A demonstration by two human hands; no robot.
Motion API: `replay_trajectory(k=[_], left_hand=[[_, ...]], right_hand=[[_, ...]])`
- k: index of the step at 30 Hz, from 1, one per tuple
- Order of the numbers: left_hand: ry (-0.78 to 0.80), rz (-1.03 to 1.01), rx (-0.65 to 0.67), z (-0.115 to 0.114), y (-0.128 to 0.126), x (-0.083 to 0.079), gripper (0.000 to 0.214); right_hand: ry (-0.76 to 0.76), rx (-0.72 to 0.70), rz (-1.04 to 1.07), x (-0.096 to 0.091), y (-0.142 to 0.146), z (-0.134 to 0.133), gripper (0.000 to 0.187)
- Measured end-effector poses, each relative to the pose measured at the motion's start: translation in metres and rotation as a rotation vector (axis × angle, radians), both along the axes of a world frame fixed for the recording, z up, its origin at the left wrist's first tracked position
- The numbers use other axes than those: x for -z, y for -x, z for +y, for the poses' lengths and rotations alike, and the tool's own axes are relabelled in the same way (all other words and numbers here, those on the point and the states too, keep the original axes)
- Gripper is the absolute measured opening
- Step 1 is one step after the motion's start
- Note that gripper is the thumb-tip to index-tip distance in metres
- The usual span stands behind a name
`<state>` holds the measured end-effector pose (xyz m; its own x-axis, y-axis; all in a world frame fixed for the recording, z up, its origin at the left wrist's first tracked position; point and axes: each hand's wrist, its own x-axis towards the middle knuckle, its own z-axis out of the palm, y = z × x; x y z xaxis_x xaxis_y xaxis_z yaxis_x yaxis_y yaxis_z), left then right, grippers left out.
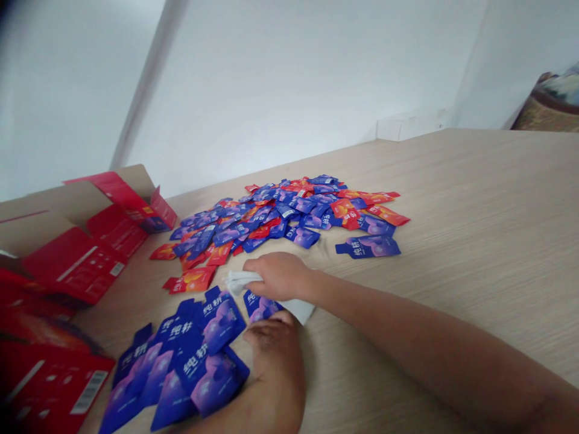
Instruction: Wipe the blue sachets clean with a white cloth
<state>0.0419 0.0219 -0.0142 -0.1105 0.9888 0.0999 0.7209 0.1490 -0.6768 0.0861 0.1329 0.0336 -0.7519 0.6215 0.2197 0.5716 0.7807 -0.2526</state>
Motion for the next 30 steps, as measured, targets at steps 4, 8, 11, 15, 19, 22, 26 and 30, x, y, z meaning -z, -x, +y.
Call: replay_trajectory(k=[4, 8, 11, 15, 19, 22, 26, 30], left_hand=[[0.05, -0.019, -0.002, 0.0, 0.0, -0.005, 0.041], [0.029, -0.019, 0.004, -0.002, -0.001, -0.009, 0.039], [0.015, -0.044, 0.021, -0.003, -0.002, -0.008, 0.037], [-0.016, -0.025, 0.006, -0.005, -0.002, -0.005, 0.034], [-0.019, -0.003, 0.007, -0.004, 0.0, -0.003, 0.033], [-0.028, -0.007, 0.011, -0.003, 0.0, -0.003, 0.035], [-0.016, -0.068, 0.005, -0.001, -0.001, -0.005, 0.037], [-0.013, -0.087, -0.004, -0.002, -0.002, -0.007, 0.037]], right_hand=[[0.079, -0.161, -0.137, 0.0, 0.008, -0.016, 0.029], [0.096, -0.127, -0.214, 0.012, 0.007, -0.008, 0.032], [0.07, -0.039, -0.213, 0.019, 0.001, 0.006, 0.035], [0.026, 0.112, -0.221, 0.02, -0.006, 0.02, 0.035], [-0.007, 0.117, -0.132, 0.011, -0.008, 0.015, 0.032], [-0.012, -0.018, -0.074, 0.003, -0.003, 0.003, 0.031], [0.033, -0.184, -0.145, 0.004, 0.005, -0.012, 0.029], [0.076, -0.164, -0.223, 0.012, 0.007, -0.011, 0.031]])
